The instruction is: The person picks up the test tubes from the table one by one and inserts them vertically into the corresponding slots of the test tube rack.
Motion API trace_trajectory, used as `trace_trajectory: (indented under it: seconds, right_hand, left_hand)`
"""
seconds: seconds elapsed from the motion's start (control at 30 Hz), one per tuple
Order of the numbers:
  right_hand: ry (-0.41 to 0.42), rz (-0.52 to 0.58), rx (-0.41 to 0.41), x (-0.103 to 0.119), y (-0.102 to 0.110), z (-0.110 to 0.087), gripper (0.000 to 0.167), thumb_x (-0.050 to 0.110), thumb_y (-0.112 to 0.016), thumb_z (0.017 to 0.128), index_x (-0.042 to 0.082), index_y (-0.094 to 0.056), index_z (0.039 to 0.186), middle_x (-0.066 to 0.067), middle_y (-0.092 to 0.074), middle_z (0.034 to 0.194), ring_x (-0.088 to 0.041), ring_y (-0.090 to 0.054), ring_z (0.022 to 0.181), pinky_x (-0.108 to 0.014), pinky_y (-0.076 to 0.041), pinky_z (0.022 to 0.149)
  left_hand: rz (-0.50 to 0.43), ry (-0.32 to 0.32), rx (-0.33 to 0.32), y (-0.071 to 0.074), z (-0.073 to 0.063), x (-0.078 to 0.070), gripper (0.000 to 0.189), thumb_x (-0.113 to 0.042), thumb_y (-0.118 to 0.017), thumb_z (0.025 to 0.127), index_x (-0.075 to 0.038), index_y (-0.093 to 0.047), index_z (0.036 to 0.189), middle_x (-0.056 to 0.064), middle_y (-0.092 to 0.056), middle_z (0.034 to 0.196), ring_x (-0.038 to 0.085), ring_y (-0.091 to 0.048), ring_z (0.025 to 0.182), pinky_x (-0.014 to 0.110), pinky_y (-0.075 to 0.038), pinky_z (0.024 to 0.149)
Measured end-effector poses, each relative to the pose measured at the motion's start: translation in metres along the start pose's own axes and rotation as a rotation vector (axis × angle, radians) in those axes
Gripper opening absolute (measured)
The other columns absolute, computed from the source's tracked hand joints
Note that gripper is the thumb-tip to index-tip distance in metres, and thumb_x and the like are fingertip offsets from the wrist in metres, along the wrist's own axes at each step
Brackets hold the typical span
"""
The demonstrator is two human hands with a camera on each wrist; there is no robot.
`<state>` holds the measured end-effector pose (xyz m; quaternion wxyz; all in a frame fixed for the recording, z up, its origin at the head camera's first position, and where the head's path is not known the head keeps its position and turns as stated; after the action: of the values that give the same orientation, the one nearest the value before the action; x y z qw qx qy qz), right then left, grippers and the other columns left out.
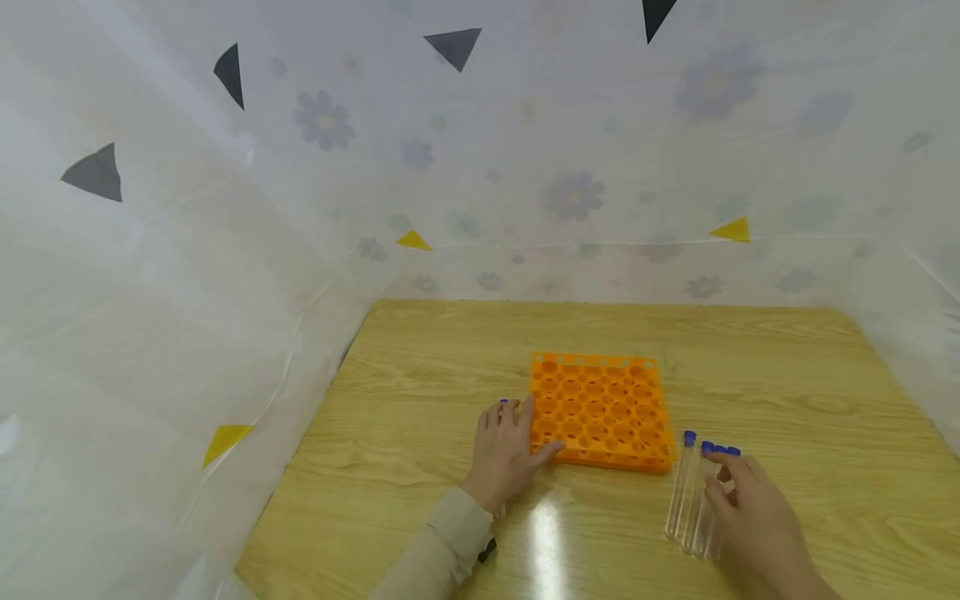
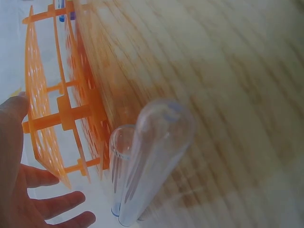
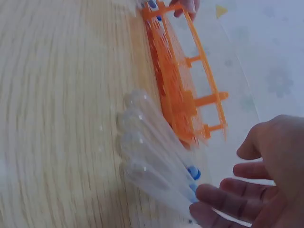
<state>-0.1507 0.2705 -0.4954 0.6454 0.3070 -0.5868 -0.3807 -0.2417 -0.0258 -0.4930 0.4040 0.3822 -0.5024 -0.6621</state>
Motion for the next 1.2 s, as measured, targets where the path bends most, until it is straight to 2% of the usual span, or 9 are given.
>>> trace_trajectory:
  seconds: [0.1, 0.3, 0.57, 0.8, 0.87, 0.93, 1.03, 1.1, 1.2]
  right_hand:
    - [-0.053, -0.016, 0.038, -0.015, 0.003, 0.003, 0.042, 0.015, -0.054, 0.098, -0.011, -0.051, 0.13, -0.017, -0.06, 0.096, -0.02, -0.056, 0.074, -0.025, -0.043, 0.055]
    - [-0.114, 0.006, 0.135, -0.034, 0.0, 0.007, 0.053, 0.014, -0.053, 0.097, -0.021, -0.039, 0.134, -0.014, -0.064, 0.087, -0.018, -0.054, 0.07, -0.03, -0.044, 0.056]
    - [-0.204, 0.017, 0.252, -0.043, -0.014, 0.004, 0.065, 0.021, -0.047, 0.1, -0.023, -0.024, 0.141, -0.004, -0.055, 0.074, -0.016, -0.048, 0.06, -0.03, -0.039, 0.05]
    - [-0.227, 0.004, 0.273, -0.043, -0.018, 0.003, 0.067, 0.021, -0.046, 0.098, -0.026, -0.024, 0.139, -0.004, -0.048, 0.068, -0.017, -0.046, 0.057, -0.03, -0.037, 0.046]
    - [-0.225, -0.002, 0.279, -0.043, -0.019, 0.003, 0.067, 0.021, -0.046, 0.097, -0.028, -0.024, 0.138, -0.005, -0.048, 0.068, -0.017, -0.046, 0.056, -0.03, -0.037, 0.045]
    - [-0.214, -0.011, 0.282, -0.043, -0.019, 0.005, 0.067, 0.02, -0.047, 0.096, -0.029, -0.026, 0.136, -0.018, -0.056, 0.075, -0.019, -0.049, 0.06, -0.031, -0.041, 0.048]
    - [-0.211, -0.022, 0.294, -0.044, -0.02, 0.007, 0.066, 0.02, -0.049, 0.095, -0.03, -0.028, 0.134, -0.039, -0.059, 0.099, -0.024, -0.055, 0.069, -0.035, -0.047, 0.055]
    - [-0.208, -0.032, 0.297, -0.045, -0.02, 0.008, 0.066, 0.019, -0.05, 0.094, -0.031, -0.029, 0.131, -0.045, -0.055, 0.11, -0.027, -0.056, 0.073, -0.036, -0.049, 0.06]
    - [-0.231, -0.027, 0.316, -0.046, -0.022, 0.008, 0.064, 0.018, -0.05, 0.093, -0.032, -0.031, 0.129, -0.035, -0.059, 0.095, -0.025, -0.056, 0.07, -0.036, -0.047, 0.057]
  left_hand:
    - [0.012, -0.006, -0.009, 0.001, 0.001, 0.0, 0.082, -0.073, -0.042, 0.092, -0.015, -0.039, 0.15, 0.012, -0.054, 0.136, 0.033, -0.052, 0.126, 0.047, -0.042, 0.108]
    - [0.049, -0.032, -0.058, 0.003, 0.0, -0.001, 0.083, -0.073, -0.042, 0.092, -0.013, -0.042, 0.149, 0.011, -0.056, 0.133, 0.031, -0.055, 0.123, 0.046, -0.045, 0.106]
    - [0.063, -0.051, -0.101, 0.005, 0.0, -0.003, 0.083, -0.074, -0.044, 0.091, -0.012, -0.045, 0.146, 0.011, -0.059, 0.129, 0.031, -0.057, 0.12, 0.045, -0.047, 0.103]
    - [0.067, -0.059, -0.118, 0.009, -0.001, -0.005, 0.083, -0.074, -0.045, 0.091, -0.011, -0.046, 0.146, 0.01, -0.061, 0.127, 0.03, -0.058, 0.118, 0.045, -0.047, 0.102]
    - [0.07, -0.063, -0.129, 0.01, -0.001, -0.005, 0.083, -0.073, -0.046, 0.091, -0.01, -0.047, 0.145, 0.011, -0.062, 0.126, 0.03, -0.059, 0.117, 0.045, -0.048, 0.102]
    - [0.068, -0.067, -0.135, 0.011, -0.001, -0.006, 0.083, -0.073, -0.046, 0.091, -0.01, -0.047, 0.145, 0.011, -0.062, 0.125, 0.03, -0.059, 0.117, 0.045, -0.048, 0.101]
    - [0.063, -0.064, -0.131, 0.011, -0.001, -0.006, 0.083, -0.073, -0.047, 0.091, -0.01, -0.047, 0.145, 0.011, -0.062, 0.125, 0.031, -0.059, 0.117, 0.045, -0.048, 0.101]
    - [0.061, -0.058, -0.118, 0.011, -0.001, -0.005, 0.083, -0.073, -0.046, 0.091, -0.011, -0.046, 0.146, 0.011, -0.062, 0.126, 0.031, -0.059, 0.118, 0.045, -0.048, 0.102]
    - [0.064, -0.049, -0.098, 0.009, -0.001, -0.005, 0.083, -0.074, -0.045, 0.091, -0.011, -0.045, 0.146, 0.011, -0.061, 0.126, 0.03, -0.058, 0.119, 0.044, -0.047, 0.102]
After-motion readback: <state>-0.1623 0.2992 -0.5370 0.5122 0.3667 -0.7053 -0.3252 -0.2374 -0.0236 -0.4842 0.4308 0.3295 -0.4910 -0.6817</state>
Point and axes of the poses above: each hand's wrist, its own z-axis towards the middle knuckle, its own y-axis out of the back of the hand, x = y × z, the point moved 8 cm from there along z, towards the middle knuckle
